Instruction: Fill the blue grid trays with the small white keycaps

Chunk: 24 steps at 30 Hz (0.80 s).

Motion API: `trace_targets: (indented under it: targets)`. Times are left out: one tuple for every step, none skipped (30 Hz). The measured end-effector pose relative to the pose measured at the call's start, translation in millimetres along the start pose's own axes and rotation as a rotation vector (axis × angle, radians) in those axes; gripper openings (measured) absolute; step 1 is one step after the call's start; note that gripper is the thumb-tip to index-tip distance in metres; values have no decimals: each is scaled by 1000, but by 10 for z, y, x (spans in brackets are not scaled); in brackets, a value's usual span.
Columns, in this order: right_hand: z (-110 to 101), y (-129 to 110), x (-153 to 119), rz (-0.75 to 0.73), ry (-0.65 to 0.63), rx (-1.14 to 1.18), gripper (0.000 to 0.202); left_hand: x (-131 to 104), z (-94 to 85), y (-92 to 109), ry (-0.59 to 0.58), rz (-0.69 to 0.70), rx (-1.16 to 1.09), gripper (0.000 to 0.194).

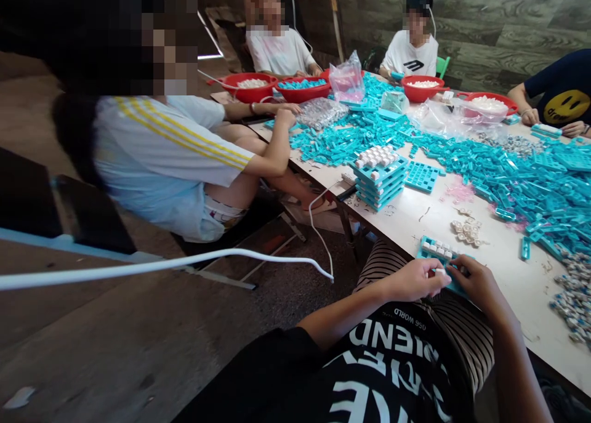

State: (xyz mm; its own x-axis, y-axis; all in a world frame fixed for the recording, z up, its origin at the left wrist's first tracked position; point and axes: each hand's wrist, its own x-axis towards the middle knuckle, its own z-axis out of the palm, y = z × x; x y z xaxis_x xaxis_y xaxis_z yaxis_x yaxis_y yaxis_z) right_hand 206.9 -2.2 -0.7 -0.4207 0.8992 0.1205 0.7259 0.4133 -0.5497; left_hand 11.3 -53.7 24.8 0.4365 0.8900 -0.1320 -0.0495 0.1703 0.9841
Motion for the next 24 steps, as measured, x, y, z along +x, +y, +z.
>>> trace_targets:
  targets:
    - [2,-2,-3,4,-4,1,21,-47,41,33,-36,62,181,17]
    - [3,-3,-8,6,-9,1,21,-93,78,70,-94,119,348,15]
    - [5,-5,-15,4,-16,-2,21,-136,109,111,-185,165,487,14]
    - [6,-7,-23,-3,-21,-4,20,-174,130,155,-296,205,580,12]
    - [5,-11,-33,-11,-23,-5,20,-201,138,203,-400,242,622,10]
    - [4,-17,-43,-18,-18,-7,19,-216,133,251,-473,280,618,7]
    - [1,-25,-54,-23,-14,-11,18,-215,112,297,-483,312,580,4]
    - [-3,-37,-63,-27,-11,-18,17,-197,76,338,-426,335,524,4]
    - [-9,-50,-72,-30,-6,-26,17,-163,28,370,-320,348,462,7]
    - [-15,-63,-79,-30,2,-36,17,-116,-29,391,-186,347,403,9]
    - [-22,-77,-84,-28,13,-47,18,-59,-91,399,-53,341,350,12]
    - [-30,-88,-86,-24,27,-59,18,3,-152,394,60,333,306,15]
    - [-36,-96,-86,-20,41,-72,19,64,-208,375,149,324,272,17]
    - [-42,-100,-84,-14,55,-86,19,122,-255,346,207,309,251,19]
    - [-46,-98,-80,-7,61,-100,19,172,-291,307,244,291,247,21]
    - [-48,-90,-74,1,64,-116,19,214,-314,261,266,274,259,21]
    - [-47,-77,-66,9,71,-131,20,248,-326,211,275,258,287,22]
    - [-44,-58,-57,15,82,-144,20,275,-327,159,273,244,329,22]
    - [-39,-36,-46,18,95,-158,20,297,-320,108,263,232,383,21]
    - [-32,-11,-34,21,110,-175,21,315,-308,59,246,225,447,20]
    - [-23,14,-20,20,123,-192,21,331,-292,13,230,221,516,19]
    - [-15,39,-5,17,132,-208,21,347,-276,-28,213,221,587,17]
    - [-7,62,11,12,133,-220,22,362,-260,-64,199,224,655,16]
    - [0,83,27,7,130,-227,22,377,-247,-95,190,231,717,16]
